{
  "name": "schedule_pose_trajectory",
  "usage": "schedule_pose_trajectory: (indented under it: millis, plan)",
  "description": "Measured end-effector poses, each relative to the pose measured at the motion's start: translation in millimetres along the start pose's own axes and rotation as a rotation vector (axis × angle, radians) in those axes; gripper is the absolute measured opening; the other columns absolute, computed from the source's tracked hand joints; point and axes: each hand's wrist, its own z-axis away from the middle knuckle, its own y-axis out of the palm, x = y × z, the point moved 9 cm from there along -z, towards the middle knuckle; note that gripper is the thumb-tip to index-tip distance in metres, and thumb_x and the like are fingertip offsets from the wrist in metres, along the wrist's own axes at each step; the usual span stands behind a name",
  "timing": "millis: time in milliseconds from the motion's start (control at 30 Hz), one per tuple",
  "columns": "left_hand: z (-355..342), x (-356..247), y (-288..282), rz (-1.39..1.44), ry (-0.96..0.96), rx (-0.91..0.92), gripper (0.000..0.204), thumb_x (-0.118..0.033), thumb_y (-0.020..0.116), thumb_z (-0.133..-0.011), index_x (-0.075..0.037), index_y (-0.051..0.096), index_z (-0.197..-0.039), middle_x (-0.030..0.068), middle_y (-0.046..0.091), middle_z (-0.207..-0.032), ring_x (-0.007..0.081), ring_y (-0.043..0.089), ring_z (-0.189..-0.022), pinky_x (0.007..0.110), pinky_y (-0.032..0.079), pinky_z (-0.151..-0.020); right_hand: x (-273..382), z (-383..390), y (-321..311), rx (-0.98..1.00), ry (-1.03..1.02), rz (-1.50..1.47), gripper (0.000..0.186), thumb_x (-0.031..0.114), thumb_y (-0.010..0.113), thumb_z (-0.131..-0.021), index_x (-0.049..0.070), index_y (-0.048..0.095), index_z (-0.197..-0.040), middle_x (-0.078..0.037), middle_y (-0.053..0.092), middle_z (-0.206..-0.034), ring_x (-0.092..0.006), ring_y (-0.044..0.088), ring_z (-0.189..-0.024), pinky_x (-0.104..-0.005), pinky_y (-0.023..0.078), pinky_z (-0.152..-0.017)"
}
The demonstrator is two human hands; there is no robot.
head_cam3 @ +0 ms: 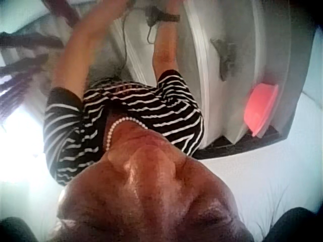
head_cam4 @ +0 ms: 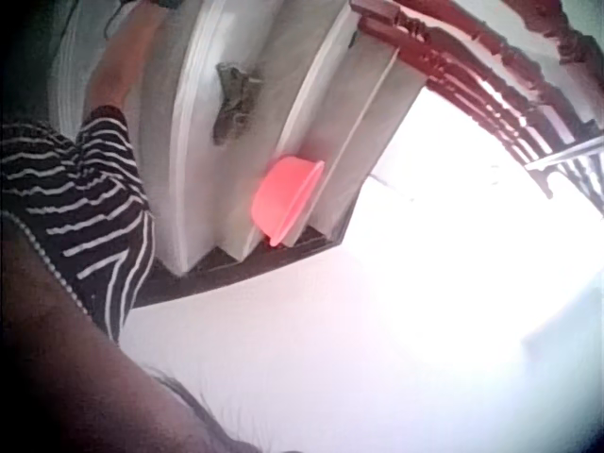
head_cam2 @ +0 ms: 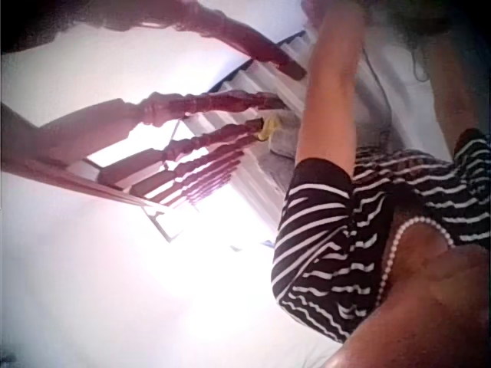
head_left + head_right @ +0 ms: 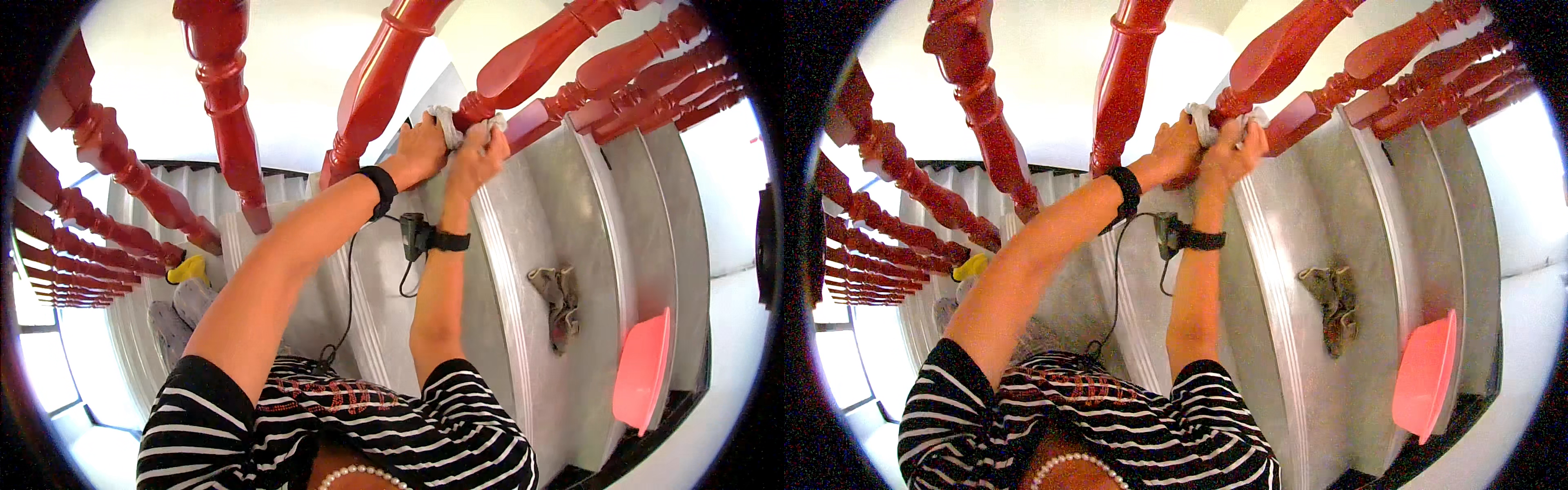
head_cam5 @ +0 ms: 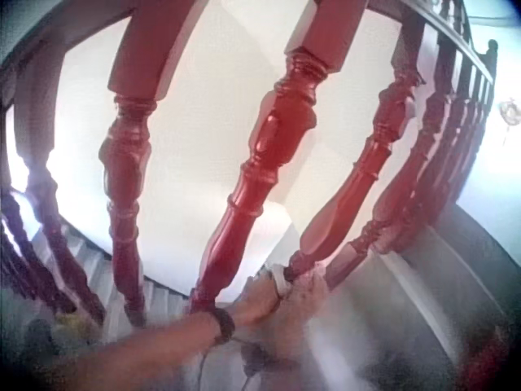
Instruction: The person wipes the wooden bannister of a staircase using a grey cloth and then a yellow cloth, cleaning both the top rail and the individual spindles while sitting on the stairs.
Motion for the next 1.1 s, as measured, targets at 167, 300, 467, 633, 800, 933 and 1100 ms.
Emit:
schedule_pose_trajectory:
  millis: [167,300,467,633,800,933,1100]
  plan:
    - [8,-3,-3,-0.084,0.018,0.058,0.047,-0.019,0.059,-0.078,-0.002,0.045,-0.119,0.0187,0.048,-0.115,0.0315,0.054,-0.103,0.049,0.042,-0.08,34,19,18,0.134,-0.472,0.126,0.031,0.008,0.064,-0.077,-0.001,0.058,-0.105,-0.021,0.051,-0.107,-0.0388,0.049,-0.1,-0.0432,0.043,-0.086]
    - [6,6,-7,-0.045,0.092,-0.018,0.048,-0.025,0.059,-0.078,-0.012,0.046,-0.122,0.0155,0.047,-0.117,0.0291,0.055,-0.1,0.047,0.043,-0.075,61,22,35,0.146,-0.569,0.29,0.026,0.006,0.059,-0.079,-0.001,0.057,-0.104,-0.018,0.05,-0.106,-0.0375,0.05,-0.096,-0.043,0.046,-0.079]
    - [5,-3,-7,-0.078,0.093,0.007,0.05,-0.024,0.06,-0.077,-0.007,0.044,-0.122,0.0158,0.049,-0.114,0.0282,0.054,-0.102,0.044,0.041,-0.072,54,14,33,0.229,-0.499,0.371,0.031,0.005,0.063,-0.074,0.0,0.058,-0.104,-0.016,0.049,-0.107,-0.0357,0.05,-0.094,-0.0434,0.044,-0.079]
    - [9,-10,-4,-0.217,0.141,-0.064,0.047,-0.02,0.061,-0.076,-0.004,0.047,-0.118,0.0177,0.049,-0.115,0.03,0.057,-0.097,0.046,0.039,-0.076,46,18,23,0.155,-0.481,0.358,0.029,-0.001,0.059,-0.074,0.004,0.062,-0.102,-0.015,0.055,-0.103,-0.0331,0.052,-0.094,-0.0401,0.043,-0.082]
    - [1,-2,2,-0.206,0.116,-0.086,0.043,-0.018,0.06,-0.076,0.001,0.049,-0.114,0.0194,0.048,-0.118,0.0322,0.06,-0.094,0.048,0.038,-0.079,36,17,14,0.03,-0.399,0.294,0.03,-0.006,0.055,-0.074,0.007,0.066,-0.099,-0.015,0.056,-0.102,-0.0319,0.053,-0.093,-0.0386,0.044,-0.081]
    - [-1,-2,0,-0.191,0.052,-0.046,0.043,-0.016,0.059,-0.077,0.003,0.049,-0.113,0.0218,0.047,-0.12,0.0326,0.06,-0.096,0.051,0.039,-0.08,26,15,7,-0.053,-0.347,0.226,0.029,-0.007,0.052,-0.074,0.006,0.067,-0.094,-0.016,0.056,-0.102,-0.033,0.053,-0.094,-0.04,0.044,-0.082]
    - [-2,1,-5,-0.165,-0.022,-0.042,0.045,-0.017,0.061,-0.075,0.003,0.05,-0.113,0.0241,0.046,-0.121,0.0346,0.061,-0.091,0.053,0.039,-0.08,-9,1,0,-0.11,-0.223,0.137,0.027,-0.005,0.053,-0.071,0.004,0.068,-0.092,-0.017,0.058,-0.099,-0.0326,0.056,-0.091,-0.0385,0.046,-0.081]
